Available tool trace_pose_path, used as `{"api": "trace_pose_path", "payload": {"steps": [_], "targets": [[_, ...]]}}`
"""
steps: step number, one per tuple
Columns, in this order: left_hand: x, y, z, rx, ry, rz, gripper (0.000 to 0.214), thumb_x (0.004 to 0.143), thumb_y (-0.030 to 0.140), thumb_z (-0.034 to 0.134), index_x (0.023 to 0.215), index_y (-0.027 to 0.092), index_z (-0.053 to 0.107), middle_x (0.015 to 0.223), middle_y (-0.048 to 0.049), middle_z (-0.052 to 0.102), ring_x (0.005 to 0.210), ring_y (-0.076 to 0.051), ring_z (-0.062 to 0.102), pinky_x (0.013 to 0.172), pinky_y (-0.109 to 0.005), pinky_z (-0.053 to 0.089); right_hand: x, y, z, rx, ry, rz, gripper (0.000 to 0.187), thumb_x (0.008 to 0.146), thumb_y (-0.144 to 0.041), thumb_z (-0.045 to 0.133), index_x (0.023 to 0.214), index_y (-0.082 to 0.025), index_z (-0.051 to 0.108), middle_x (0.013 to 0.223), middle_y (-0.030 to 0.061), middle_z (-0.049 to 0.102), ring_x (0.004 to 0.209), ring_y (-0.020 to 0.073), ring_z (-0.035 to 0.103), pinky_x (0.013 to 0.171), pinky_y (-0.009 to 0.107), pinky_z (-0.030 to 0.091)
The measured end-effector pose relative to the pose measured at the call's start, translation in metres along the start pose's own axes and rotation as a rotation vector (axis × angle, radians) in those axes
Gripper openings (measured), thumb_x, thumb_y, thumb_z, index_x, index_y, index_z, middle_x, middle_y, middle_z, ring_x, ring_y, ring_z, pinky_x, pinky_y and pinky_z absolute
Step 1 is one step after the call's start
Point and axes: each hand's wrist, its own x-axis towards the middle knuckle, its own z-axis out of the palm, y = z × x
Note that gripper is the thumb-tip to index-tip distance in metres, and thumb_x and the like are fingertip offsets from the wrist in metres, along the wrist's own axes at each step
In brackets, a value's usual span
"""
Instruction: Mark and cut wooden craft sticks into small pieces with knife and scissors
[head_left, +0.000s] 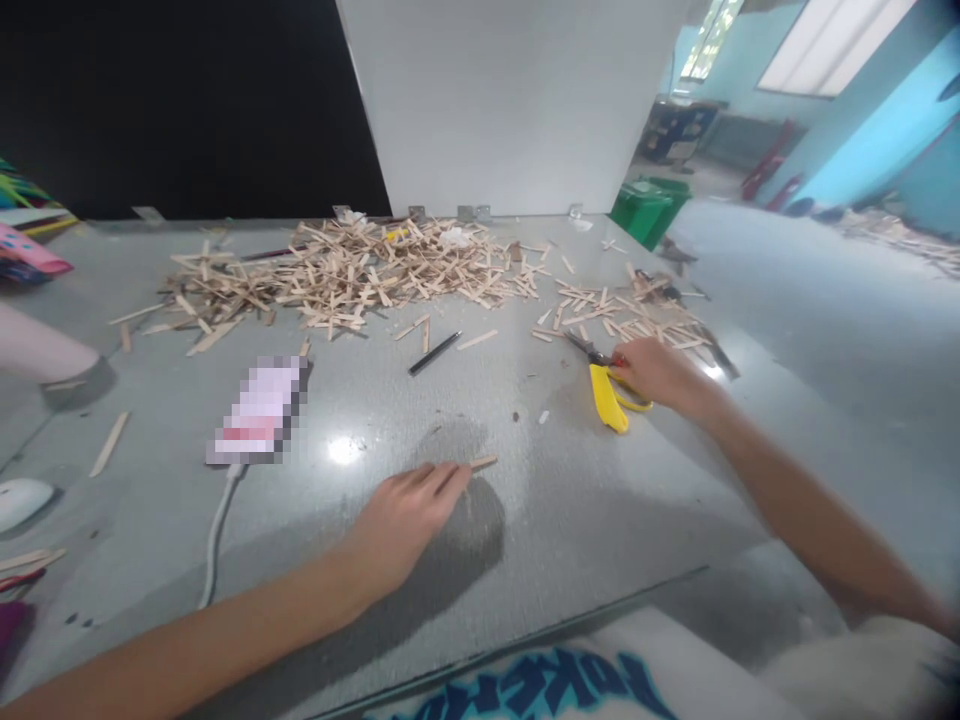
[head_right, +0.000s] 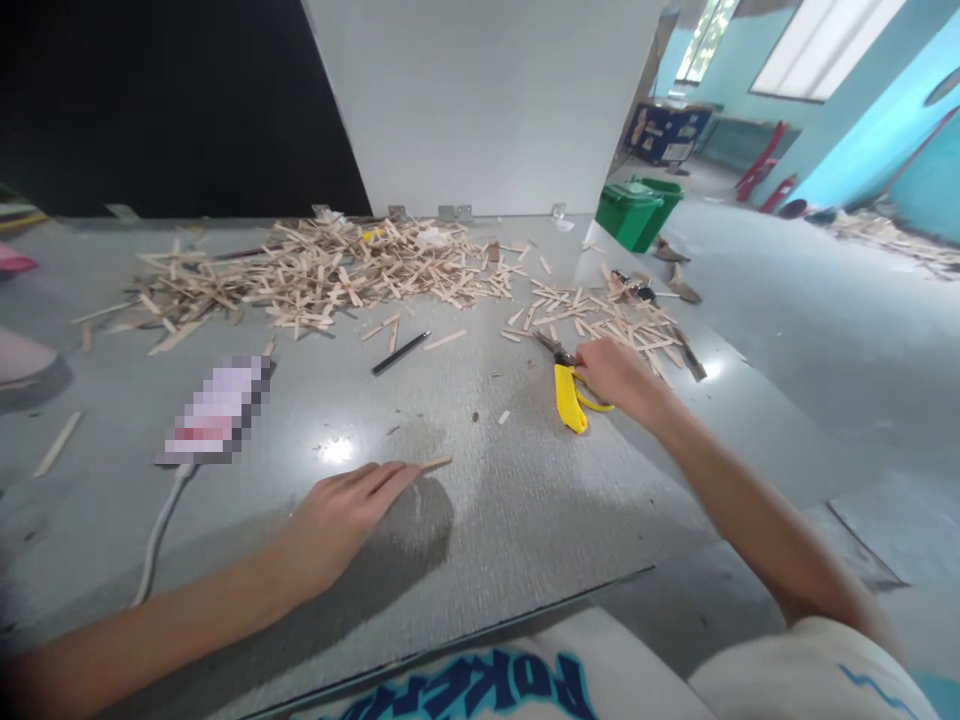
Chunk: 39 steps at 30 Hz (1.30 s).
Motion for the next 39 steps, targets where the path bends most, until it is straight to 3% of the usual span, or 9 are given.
{"api": "trace_pose_path", "payload": {"steps": [5, 9, 13, 17, 20, 25, 29, 35, 39], "targets": [[0.002, -0.005, -0.005, -0.084, -0.030, -0.014, 0.077, 0.081, -0.009, 0.051, 0.150, 0.024, 0.053, 0.124, -0.0082, 0.076, 0.104, -0.024, 0.076, 0.079, -0.032, 0.062, -0.013, -0.009, 0.014, -0.217, 0.067, -0.149, 0.048, 0.103, -0.009, 0.053, 0.148, -0.021, 0.064, 0.117, 0.0168, 0.075, 0.081, 0.0237, 0.072, 0.061, 0.029, 0.035], [0.003, -0.002, -0.013, -0.032, 0.022, 0.034, 0.068, 0.077, -0.013, 0.047, 0.136, 0.016, 0.061, 0.127, -0.0121, 0.074, 0.103, -0.026, 0.075, 0.075, -0.034, 0.063, -0.012, -0.009, 0.022, -0.409, 0.090, -0.473, 0.032, 0.098, 0.002, 0.053, 0.114, -0.017, 0.074, 0.109, 0.0156, 0.076, 0.079, 0.0211, 0.069, 0.063, 0.030, 0.034], [0.002, 0.009, -0.017, 0.092, 0.065, 0.002, 0.049, 0.089, -0.010, 0.046, 0.132, 0.007, 0.064, 0.125, -0.0174, 0.074, 0.109, -0.031, 0.073, 0.086, -0.040, 0.065, -0.013, 0.005, 0.022, -0.372, 0.105, -0.508, 0.028, 0.100, 0.001, 0.051, 0.102, -0.017, 0.072, 0.094, 0.0125, 0.075, 0.071, 0.0181, 0.064, 0.058, 0.032, 0.025], [0.001, 0.018, -0.019, 0.142, -0.063, -0.087, 0.040, 0.092, -0.005, 0.053, 0.127, 0.007, 0.068, 0.125, -0.0181, 0.072, 0.112, -0.034, 0.071, 0.096, -0.047, 0.063, -0.025, 0.010, 0.016, -0.030, 0.357, -0.344, 0.011, 0.099, -0.022, 0.066, 0.109, -0.021, 0.070, 0.099, 0.0119, 0.073, 0.066, 0.0165, 0.059, 0.055, 0.034, 0.023], [0.001, 0.024, -0.021, 0.130, -0.164, -0.092, 0.045, 0.087, -0.009, 0.050, 0.125, 0.008, 0.068, 0.120, -0.0172, 0.072, 0.103, -0.032, 0.072, 0.092, -0.047, 0.063, -0.037, -0.008, 0.008, 0.385, 0.390, -0.245, 0.018, 0.098, -0.030, 0.068, 0.115, -0.023, 0.067, 0.101, 0.0105, 0.074, 0.075, 0.0189, 0.065, 0.058, 0.032, 0.040], [-0.003, 0.029, -0.017, -0.204, -0.181, -0.045, 0.067, 0.087, -0.006, 0.051, 0.151, 0.013, 0.050, 0.114, -0.0128, 0.070, 0.096, -0.028, 0.069, 0.085, -0.041, 0.060, -0.047, -0.058, -0.005, 1.409, -0.025, -0.091, 0.024, 0.099, -0.039, 0.068, 0.118, -0.024, 0.069, 0.081, 0.0028, 0.075, 0.050, 0.0159, 0.062, 0.044, 0.030, 0.048], [-0.006, 0.027, -0.008, -0.374, -0.181, 0.068, 0.052, 0.092, -0.001, 0.053, 0.142, 0.015, 0.055, 0.120, -0.0115, 0.068, 0.107, -0.027, 0.065, 0.097, -0.041, 0.057, -0.050, -0.085, -0.009, 1.483, -0.040, -0.041, 0.026, 0.093, -0.046, 0.083, 0.095, -0.023, 0.070, 0.058, -0.0029, 0.066, 0.041, 0.0124, 0.055, 0.034, 0.024, 0.040], [0.016, 0.001, -0.012, -0.412, -0.165, 0.358, 0.052, 0.085, -0.005, 0.063, 0.134, 0.012, 0.063, 0.132, -0.0139, 0.066, 0.120, -0.029, 0.059, 0.105, -0.040, 0.051, -0.054, -0.102, -0.013, 1.448, -0.087, -0.072, 0.040, 0.101, -0.057, 0.073, 0.092, -0.018, 0.080, 0.058, 0.0019, 0.069, 0.042, 0.0143, 0.061, 0.037, 0.025, 0.047], [0.034, -0.013, -0.006, -0.369, -0.050, 0.429, 0.013, 0.104, 0.012, 0.064, 0.113, 0.018, 0.071, 0.135, -0.0102, 0.070, 0.124, -0.028, 0.060, 0.105, -0.042, 0.050, -0.052, -0.112, -0.017, 1.444, -0.057, -0.083, 0.046, 0.101, -0.059, 0.069, 0.083, -0.018, 0.078, 0.061, 0.0033, 0.071, 0.040, 0.0131, 0.059, 0.036, 0.026, 0.044]]}}
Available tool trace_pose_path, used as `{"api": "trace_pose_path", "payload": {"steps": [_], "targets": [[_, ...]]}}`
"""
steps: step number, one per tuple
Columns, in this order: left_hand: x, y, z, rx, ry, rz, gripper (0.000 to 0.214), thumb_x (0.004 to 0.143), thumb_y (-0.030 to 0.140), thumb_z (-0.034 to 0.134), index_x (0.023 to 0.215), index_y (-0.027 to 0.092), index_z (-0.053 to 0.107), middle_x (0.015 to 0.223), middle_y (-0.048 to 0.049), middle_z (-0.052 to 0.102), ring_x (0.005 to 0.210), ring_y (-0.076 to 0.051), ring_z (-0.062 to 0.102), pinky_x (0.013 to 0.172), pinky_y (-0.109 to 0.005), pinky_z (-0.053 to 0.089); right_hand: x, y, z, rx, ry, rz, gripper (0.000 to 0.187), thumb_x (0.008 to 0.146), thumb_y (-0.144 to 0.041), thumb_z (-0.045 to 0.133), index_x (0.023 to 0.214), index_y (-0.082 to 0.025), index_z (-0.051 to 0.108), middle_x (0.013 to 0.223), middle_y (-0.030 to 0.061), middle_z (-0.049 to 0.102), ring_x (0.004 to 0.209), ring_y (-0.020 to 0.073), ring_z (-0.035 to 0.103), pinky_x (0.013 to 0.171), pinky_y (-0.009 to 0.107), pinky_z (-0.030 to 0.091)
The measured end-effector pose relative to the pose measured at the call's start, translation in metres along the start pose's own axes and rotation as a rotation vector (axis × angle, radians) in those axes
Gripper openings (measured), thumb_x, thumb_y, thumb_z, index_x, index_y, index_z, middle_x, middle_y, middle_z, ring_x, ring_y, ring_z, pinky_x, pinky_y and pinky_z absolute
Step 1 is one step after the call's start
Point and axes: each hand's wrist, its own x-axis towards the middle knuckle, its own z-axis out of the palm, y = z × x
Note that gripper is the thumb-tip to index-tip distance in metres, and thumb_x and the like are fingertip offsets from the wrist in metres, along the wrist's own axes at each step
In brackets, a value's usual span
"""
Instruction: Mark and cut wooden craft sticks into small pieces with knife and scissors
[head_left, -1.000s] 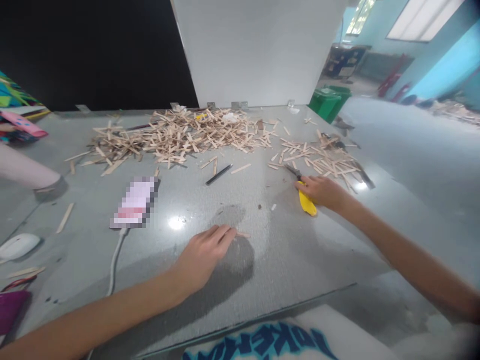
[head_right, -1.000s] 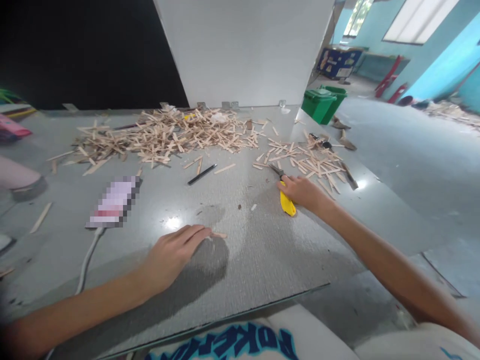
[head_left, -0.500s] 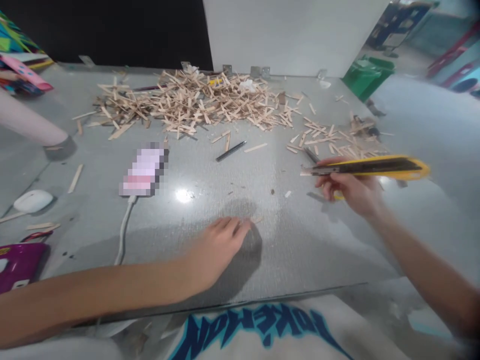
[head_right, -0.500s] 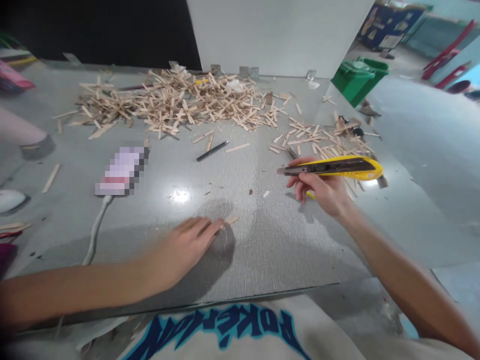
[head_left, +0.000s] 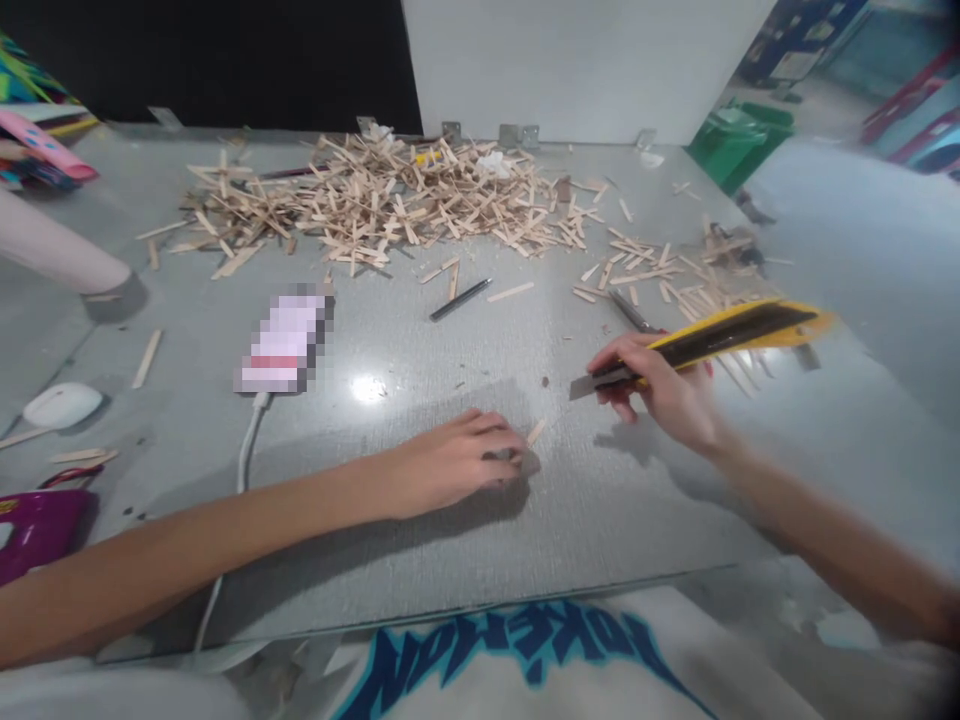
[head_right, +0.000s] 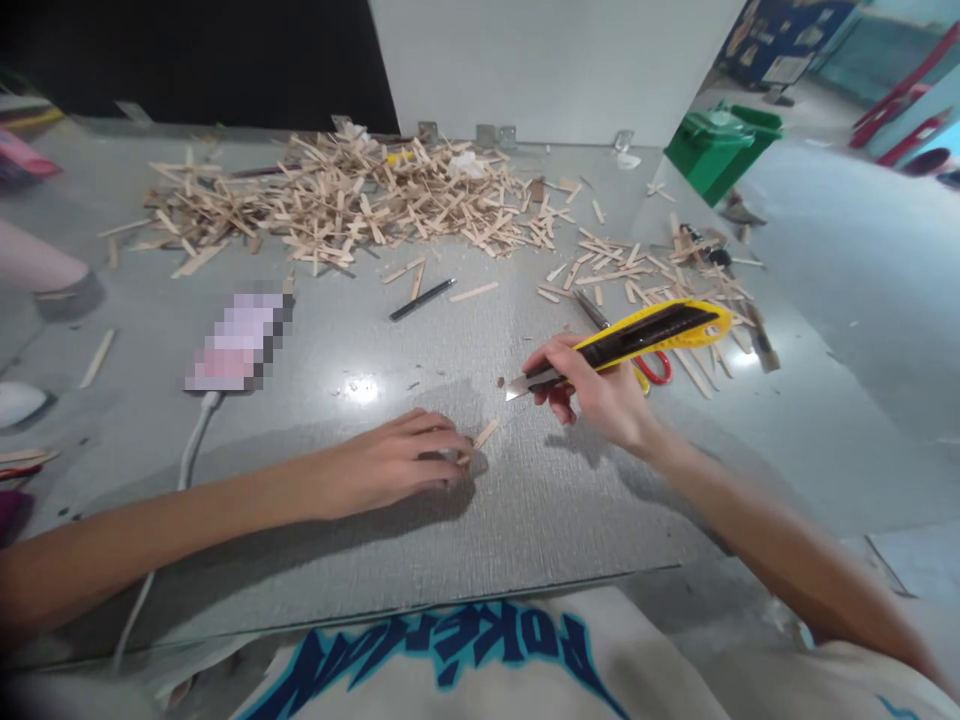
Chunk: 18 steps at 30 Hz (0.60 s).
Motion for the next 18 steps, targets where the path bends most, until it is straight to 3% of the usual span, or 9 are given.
{"api": "trace_pose_path", "payload": {"steps": [3, 7, 12, 15, 18], "targets": [[0.006, -0.005, 0.014, 0.074, 0.122, -0.070, 0.011, 0.109, 0.026, 0.064, 0.108, 0.018, 0.071, 0.131, -0.0104, 0.072, 0.123, -0.029, 0.062, 0.103, -0.044, 0.051, 0.002, -0.002, 0.010, -0.052, 0.024, 0.041, 0.044, 0.097, -0.061, 0.074, 0.088, -0.019, 0.077, 0.066, 0.0035, 0.074, 0.040, 0.0125, 0.059, 0.037, 0.025, 0.045], [0.009, -0.001, 0.032, 0.189, 0.208, -0.170, 0.013, 0.108, 0.015, 0.059, 0.115, 0.015, 0.071, 0.119, -0.0119, 0.073, 0.114, -0.027, 0.064, 0.098, -0.042, 0.052, -0.002, 0.005, 0.020, -0.145, 0.023, 0.031, 0.038, 0.087, -0.057, 0.087, 0.086, -0.022, 0.073, 0.059, -0.0019, 0.068, 0.045, 0.0138, 0.061, 0.043, 0.025, 0.050], [0.008, 0.009, 0.036, 0.201, 0.239, -0.222, 0.020, 0.110, 0.012, 0.052, 0.116, 0.011, 0.071, 0.103, -0.0105, 0.073, 0.099, -0.025, 0.066, 0.089, -0.040, 0.053, -0.011, 0.019, 0.021, -0.420, 0.025, -0.143, 0.030, 0.103, -0.049, 0.070, 0.086, -0.024, 0.072, 0.064, -0.0001, 0.069, 0.054, 0.0160, 0.062, 0.052, 0.029, 0.050], [0.009, 0.011, 0.036, 0.095, 0.270, -0.148, 0.029, 0.111, 0.009, 0.047, 0.130, 0.014, 0.068, 0.112, -0.0098, 0.077, 0.105, -0.023, 0.067, 0.095, -0.038, 0.054, -0.012, 0.026, 0.023, -0.616, 0.099, -0.287, 0.025, 0.108, -0.042, 0.064, 0.091, -0.026, 0.073, 0.076, 0.0038, 0.076, 0.064, 0.0191, 0.068, 0.063, 0.034, 0.053], [0.010, 0.008, 0.038, 0.101, 0.302, -0.124, 0.033, 0.108, 0.007, 0.046, 0.135, 0.013, 0.064, 0.131, -0.0136, 0.075, 0.121, -0.025, 0.066, 0.105, -0.043, 0.052, -0.009, 0.035, 0.027, -0.676, 0.116, -0.377, 0.025, 0.108, -0.037, 0.061, 0.087, -0.025, 0.071, 0.077, 0.0030, 0.076, 0.065, 0.0187, 0.068, 0.067, 0.034, 0.054]]}}
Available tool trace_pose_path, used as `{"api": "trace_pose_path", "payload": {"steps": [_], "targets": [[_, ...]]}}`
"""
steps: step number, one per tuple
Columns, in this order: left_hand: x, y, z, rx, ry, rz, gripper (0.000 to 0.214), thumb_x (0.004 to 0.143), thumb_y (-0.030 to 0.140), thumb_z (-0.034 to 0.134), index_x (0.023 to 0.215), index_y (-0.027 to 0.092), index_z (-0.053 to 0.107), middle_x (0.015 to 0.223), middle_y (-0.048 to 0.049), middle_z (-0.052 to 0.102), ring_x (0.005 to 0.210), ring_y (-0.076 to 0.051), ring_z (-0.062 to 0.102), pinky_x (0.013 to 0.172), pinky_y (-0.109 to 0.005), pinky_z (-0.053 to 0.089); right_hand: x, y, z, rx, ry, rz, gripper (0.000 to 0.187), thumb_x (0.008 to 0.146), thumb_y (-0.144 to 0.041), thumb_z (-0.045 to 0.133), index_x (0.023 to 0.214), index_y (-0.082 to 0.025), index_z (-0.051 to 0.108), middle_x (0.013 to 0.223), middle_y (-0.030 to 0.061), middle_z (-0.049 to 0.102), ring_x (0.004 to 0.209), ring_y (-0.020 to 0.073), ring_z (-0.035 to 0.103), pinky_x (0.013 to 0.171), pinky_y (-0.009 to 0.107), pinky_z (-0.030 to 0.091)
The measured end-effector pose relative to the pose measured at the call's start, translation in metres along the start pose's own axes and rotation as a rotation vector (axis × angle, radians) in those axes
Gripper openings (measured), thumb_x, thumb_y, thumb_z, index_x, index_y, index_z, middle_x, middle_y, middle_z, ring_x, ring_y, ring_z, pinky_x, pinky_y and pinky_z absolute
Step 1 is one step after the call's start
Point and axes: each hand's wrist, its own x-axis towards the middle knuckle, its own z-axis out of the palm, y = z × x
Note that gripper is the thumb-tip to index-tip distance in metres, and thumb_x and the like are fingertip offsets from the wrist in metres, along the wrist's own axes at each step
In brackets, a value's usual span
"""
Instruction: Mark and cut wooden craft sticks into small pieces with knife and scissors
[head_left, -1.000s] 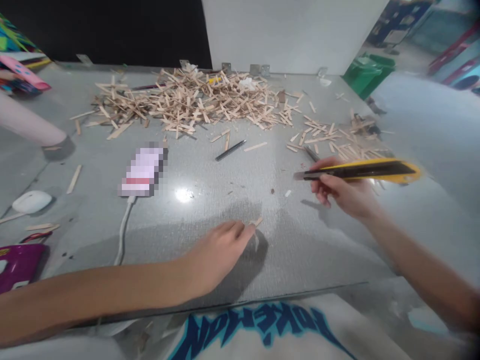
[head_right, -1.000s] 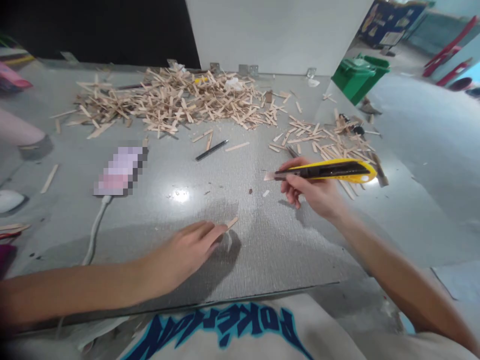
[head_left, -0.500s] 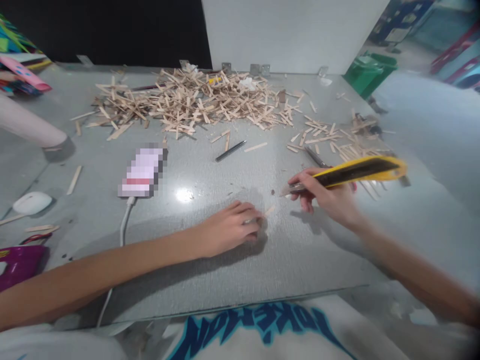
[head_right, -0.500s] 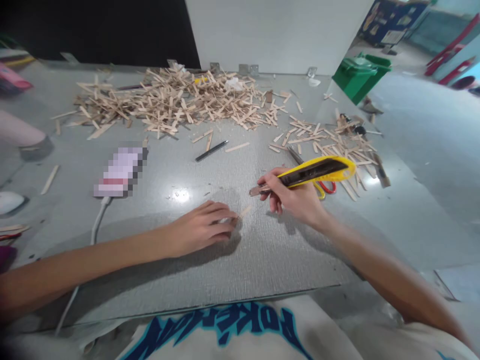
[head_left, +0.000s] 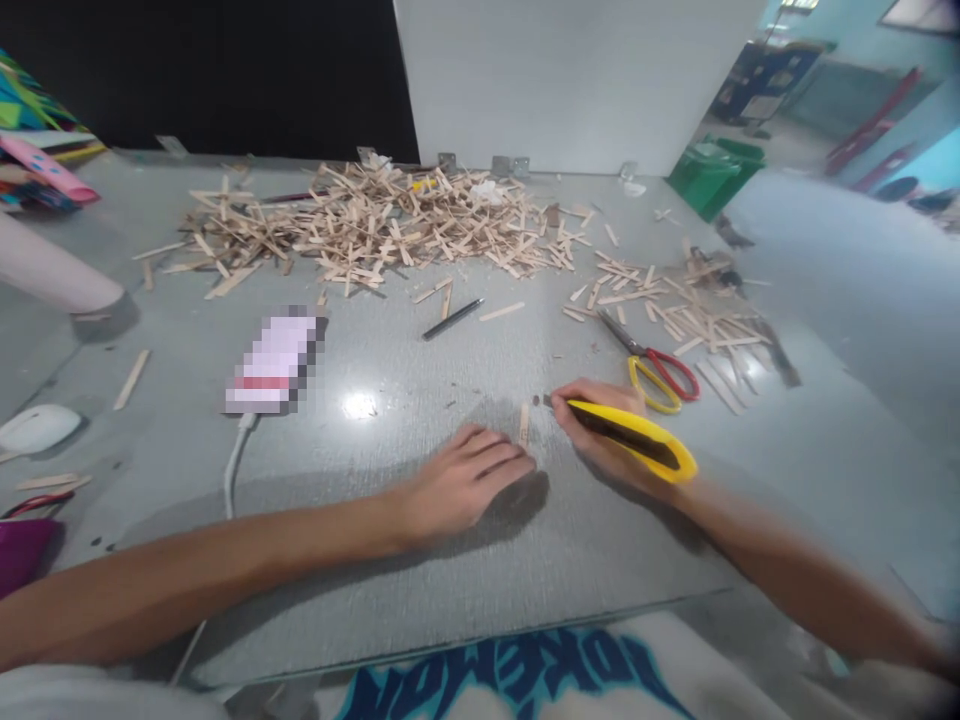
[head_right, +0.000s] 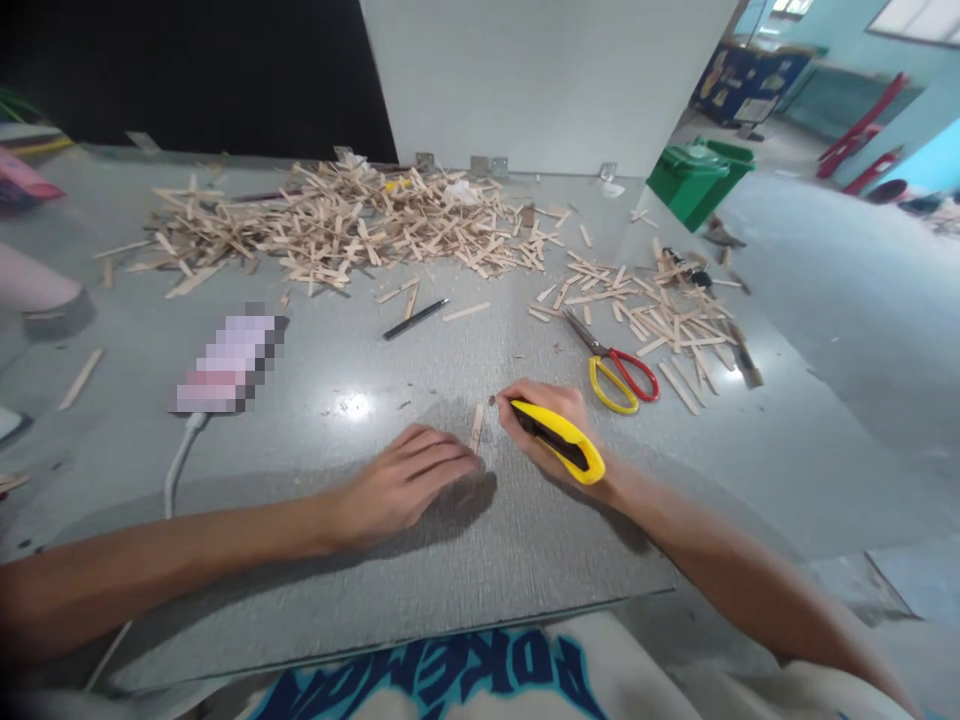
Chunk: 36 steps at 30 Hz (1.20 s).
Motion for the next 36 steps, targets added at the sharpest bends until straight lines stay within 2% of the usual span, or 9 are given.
{"api": "trace_pose_path", "payload": {"steps": [2, 4, 8, 14, 18, 26, 30, 33, 36], "targets": [[0.000, -0.004, 0.002, 0.064, -0.036, -0.031, 0.031, 0.106, 0.010, 0.049, 0.134, 0.011, 0.063, 0.150, -0.0189, 0.066, 0.140, -0.033, 0.057, 0.117, -0.053, 0.045, -0.001, 0.004, 0.005, -0.010, 0.001, -0.045, 0.025, 0.108, -0.034, 0.061, 0.085, -0.025, 0.069, 0.073, 0.0015, 0.074, 0.061, 0.0170, 0.066, 0.064, 0.032, 0.051], [0.001, -0.007, 0.002, 0.094, -0.122, -0.061, 0.031, 0.106, 0.013, 0.050, 0.134, 0.013, 0.063, 0.163, -0.0183, 0.054, 0.155, -0.038, 0.043, 0.128, -0.064, 0.031, -0.002, 0.008, 0.008, -0.028, 0.007, -0.098, 0.022, 0.107, -0.030, 0.061, 0.087, -0.024, 0.068, 0.073, 0.0012, 0.073, 0.060, 0.0161, 0.065, 0.063, 0.031, 0.050], [0.001, -0.009, 0.001, 0.080, -0.197, -0.086, 0.028, 0.106, 0.014, 0.050, 0.130, 0.018, 0.063, 0.166, -0.0115, 0.053, 0.159, -0.037, 0.037, 0.135, -0.070, 0.011, -0.004, 0.008, 0.007, -0.043, 0.031, -0.134, 0.022, 0.107, -0.029, 0.060, 0.087, -0.024, 0.069, 0.073, 0.0010, 0.073, 0.060, 0.0159, 0.065, 0.062, 0.030, 0.048], [0.001, -0.009, 0.001, 0.105, -0.180, -0.108, 0.038, 0.108, 0.019, 0.049, 0.145, 0.018, 0.058, 0.163, -0.0145, 0.053, 0.153, -0.038, 0.041, 0.132, -0.071, 0.017, -0.004, 0.000, 0.003, 0.003, -0.110, -0.019, 0.030, 0.106, -0.035, 0.060, 0.079, -0.024, 0.068, 0.066, -0.0007, 0.070, 0.056, 0.0148, 0.061, 0.060, 0.029, 0.046], [0.002, -0.008, 0.002, 0.119, -0.185, -0.111, 0.044, 0.111, 0.025, 0.049, 0.154, 0.020, 0.053, 0.162, -0.0158, 0.053, 0.155, -0.039, 0.040, 0.131, -0.071, 0.018, -0.005, 0.002, 0.009, 0.079, -0.112, -0.027, 0.030, 0.106, -0.035, 0.061, 0.079, -0.023, 0.068, 0.065, -0.0011, 0.069, 0.056, 0.0144, 0.061, 0.059, 0.028, 0.045], [0.003, -0.008, 0.001, 0.120, -0.175, -0.110, 0.045, 0.110, 0.026, 0.050, 0.155, 0.019, 0.055, 0.161, -0.0181, 0.053, 0.154, -0.039, 0.042, 0.131, -0.071, 0.021, -0.005, 0.001, 0.010, 0.120, -0.131, -0.012, 0.027, 0.106, -0.035, 0.061, 0.083, -0.024, 0.070, 0.070, 0.0002, 0.073, 0.060, 0.0152, 0.065, 0.061, 0.028, 0.050], [0.004, -0.008, 0.002, 0.133, -0.181, -0.109, 0.051, 0.110, 0.026, 0.049, 0.160, 0.019, 0.048, 0.161, -0.0181, 0.053, 0.157, -0.038, 0.039, 0.133, -0.070, 0.021, -0.006, 0.004, 0.011, 0.183, -0.162, -0.012, 0.024, 0.107, -0.035, 0.060, 0.091, -0.023, 0.073, 0.074, 0.0011, 0.075, 0.063, 0.0160, 0.069, 0.066, 0.029, 0.054], [0.003, -0.008, 0.003, 0.127, -0.194, -0.104, 0.055, 0.108, 0.026, 0.052, 0.163, 0.019, 0.045, 0.159, -0.0191, 0.053, 0.159, -0.039, 0.037, 0.133, -0.070, 0.021, -0.007, 0.007, 0.013, 0.352, -0.214, 0.092, 0.030, 0.112, -0.043, 0.055, 0.104, -0.022, 0.075, 0.072, 0.0011, 0.075, 0.058, 0.0160, 0.070, 0.060, 0.029, 0.054], [0.002, -0.009, 0.004, 0.112, -0.194, -0.101, 0.054, 0.107, 0.025, 0.054, 0.161, 0.018, 0.048, 0.159, -0.0201, 0.053, 0.162, -0.040, 0.034, 0.133, -0.069, 0.020, -0.004, 0.003, 0.010, 0.417, -0.255, 0.207, 0.037, 0.111, -0.053, 0.056, 0.099, -0.023, 0.074, 0.070, 0.0009, 0.074, 0.057, 0.0161, 0.069, 0.055, 0.028, 0.053]]}}
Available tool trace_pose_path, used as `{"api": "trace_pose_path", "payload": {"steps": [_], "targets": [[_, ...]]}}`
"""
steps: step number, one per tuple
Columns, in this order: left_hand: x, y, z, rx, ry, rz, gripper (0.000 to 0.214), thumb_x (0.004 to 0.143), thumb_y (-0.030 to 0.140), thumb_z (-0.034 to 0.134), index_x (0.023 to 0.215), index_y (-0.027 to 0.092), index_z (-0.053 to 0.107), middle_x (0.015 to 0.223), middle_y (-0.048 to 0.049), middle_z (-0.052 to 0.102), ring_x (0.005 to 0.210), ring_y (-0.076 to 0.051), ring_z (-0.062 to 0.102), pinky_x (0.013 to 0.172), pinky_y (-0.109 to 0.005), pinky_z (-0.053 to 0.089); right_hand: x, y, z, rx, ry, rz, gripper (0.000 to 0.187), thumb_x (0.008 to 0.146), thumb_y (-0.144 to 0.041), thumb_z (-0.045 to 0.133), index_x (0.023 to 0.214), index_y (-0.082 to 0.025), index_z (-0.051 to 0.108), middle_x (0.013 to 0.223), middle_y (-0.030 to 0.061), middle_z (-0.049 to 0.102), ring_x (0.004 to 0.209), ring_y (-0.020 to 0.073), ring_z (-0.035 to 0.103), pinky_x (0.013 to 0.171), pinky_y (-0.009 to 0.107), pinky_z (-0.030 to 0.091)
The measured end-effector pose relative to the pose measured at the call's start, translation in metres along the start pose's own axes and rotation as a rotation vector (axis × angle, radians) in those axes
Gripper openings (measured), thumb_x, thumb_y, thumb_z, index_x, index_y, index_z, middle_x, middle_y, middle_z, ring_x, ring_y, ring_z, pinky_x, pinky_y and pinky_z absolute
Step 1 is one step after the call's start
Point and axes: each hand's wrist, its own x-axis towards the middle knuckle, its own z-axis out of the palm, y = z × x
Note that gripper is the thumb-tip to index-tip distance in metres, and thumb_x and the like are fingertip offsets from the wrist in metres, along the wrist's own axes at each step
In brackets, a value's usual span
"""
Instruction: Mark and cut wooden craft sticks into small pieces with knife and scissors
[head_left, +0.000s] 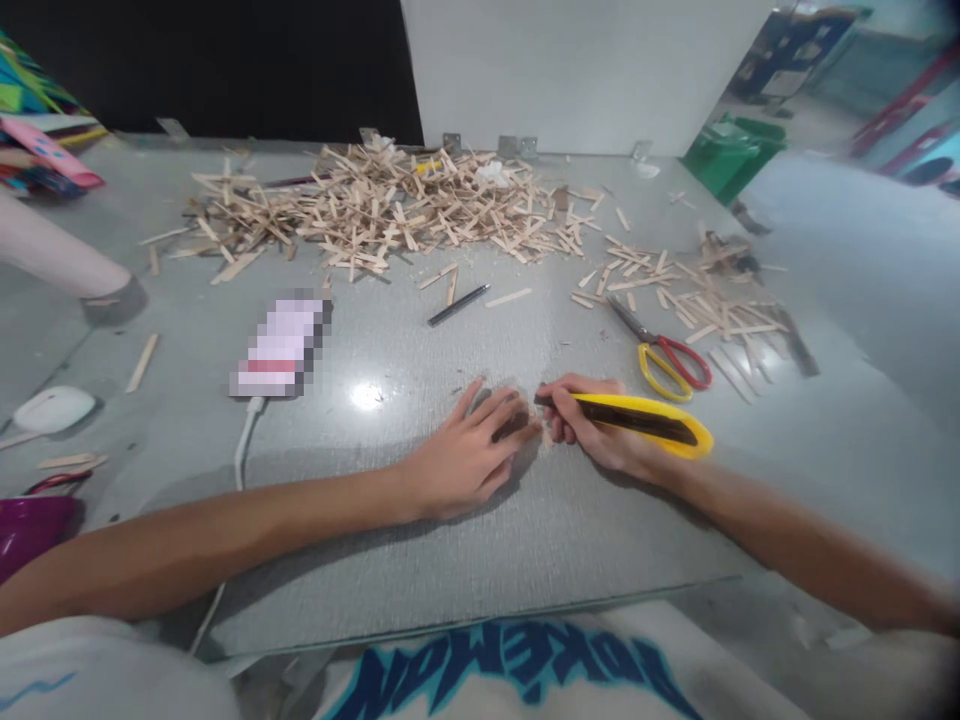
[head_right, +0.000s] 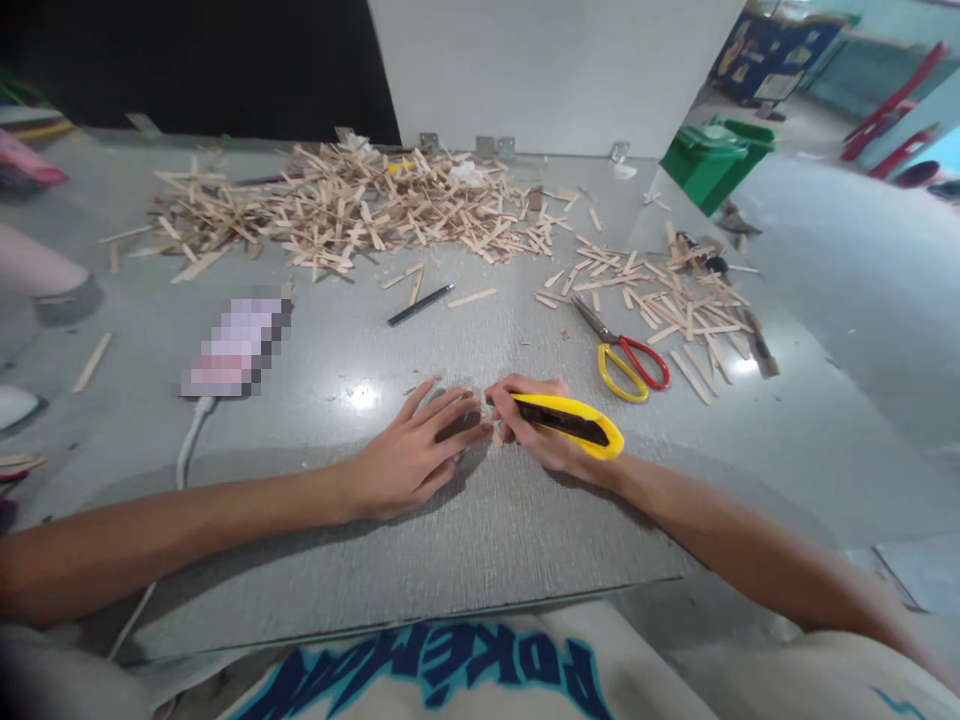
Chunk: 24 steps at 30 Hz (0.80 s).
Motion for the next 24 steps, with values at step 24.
{"api": "trace_pose_path", "payload": {"steps": [24], "targets": [[0.005, 0.002, -0.002, -0.001, -0.023, 0.027, 0.063, 0.106, 0.029, 0.057, 0.164, 0.009, 0.042, 0.159, -0.0311, 0.051, 0.155, -0.048, 0.044, 0.128, -0.074, 0.030, 0.006, 0.004, -0.001, -0.234, 0.041, -0.048, 0.028, 0.105, -0.038, 0.068, 0.082, -0.023, 0.068, 0.068, -0.0025, 0.071, 0.060, 0.0141, 0.062, 0.064, 0.029, 0.048]]}}
